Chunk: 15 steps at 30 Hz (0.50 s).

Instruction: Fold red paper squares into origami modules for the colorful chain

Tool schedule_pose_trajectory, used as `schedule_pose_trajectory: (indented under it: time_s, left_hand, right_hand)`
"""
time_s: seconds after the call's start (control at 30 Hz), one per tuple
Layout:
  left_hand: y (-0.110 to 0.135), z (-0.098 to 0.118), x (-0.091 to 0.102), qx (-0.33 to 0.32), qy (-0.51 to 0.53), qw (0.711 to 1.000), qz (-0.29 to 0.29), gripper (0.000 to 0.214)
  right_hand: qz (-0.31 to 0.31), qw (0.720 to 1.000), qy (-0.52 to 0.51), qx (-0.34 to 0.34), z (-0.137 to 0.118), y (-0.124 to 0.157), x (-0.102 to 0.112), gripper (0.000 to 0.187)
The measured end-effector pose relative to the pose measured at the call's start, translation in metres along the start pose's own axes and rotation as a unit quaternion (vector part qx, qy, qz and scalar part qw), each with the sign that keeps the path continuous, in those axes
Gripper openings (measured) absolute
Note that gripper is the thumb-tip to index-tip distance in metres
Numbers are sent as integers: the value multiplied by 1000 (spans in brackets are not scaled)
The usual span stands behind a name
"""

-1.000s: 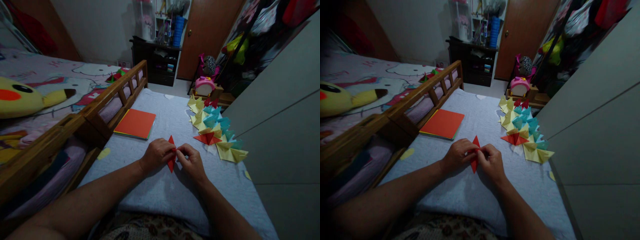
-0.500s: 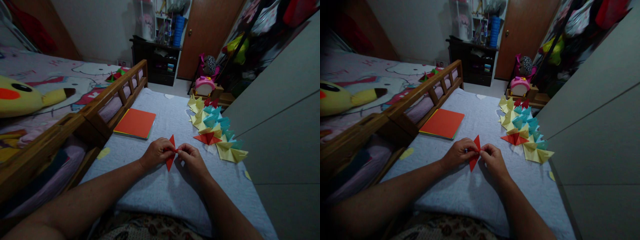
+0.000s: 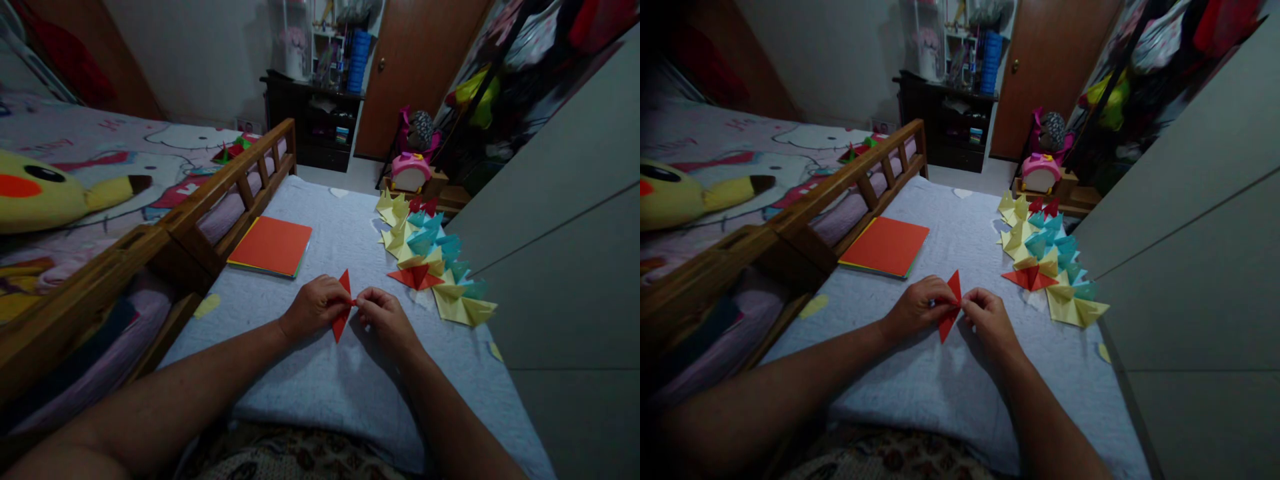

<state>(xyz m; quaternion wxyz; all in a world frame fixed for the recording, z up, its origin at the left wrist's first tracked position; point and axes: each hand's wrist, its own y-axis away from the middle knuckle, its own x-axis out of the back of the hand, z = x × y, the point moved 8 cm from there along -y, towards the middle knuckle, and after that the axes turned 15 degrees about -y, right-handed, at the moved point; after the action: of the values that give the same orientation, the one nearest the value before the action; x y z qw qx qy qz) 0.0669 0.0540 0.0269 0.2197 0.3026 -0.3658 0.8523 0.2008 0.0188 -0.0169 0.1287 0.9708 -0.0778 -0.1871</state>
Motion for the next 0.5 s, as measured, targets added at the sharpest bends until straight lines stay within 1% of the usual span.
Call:
schedule_pose_trajectory:
  time_s: [0.2, 0.33, 0.4, 0.5]
  left_hand:
    - [1, 3, 1, -9, 2, 1000, 1, 4]
    - [2, 4, 2, -28, -9, 1000, 7, 6]
    - [2, 6, 3, -38, -18, 999, 13, 8]
    - [2, 8, 3, -51, -35, 998, 15, 10]
  right_hand:
    - [-21, 999, -20, -21, 6, -1, 0, 18]
    - [-31, 998, -29, -39, 10, -1, -1, 20]
    - [-34, 999, -16, -34, 8, 0, -2, 23]
    - [-32, 999, 11, -8, 2, 1, -2, 25]
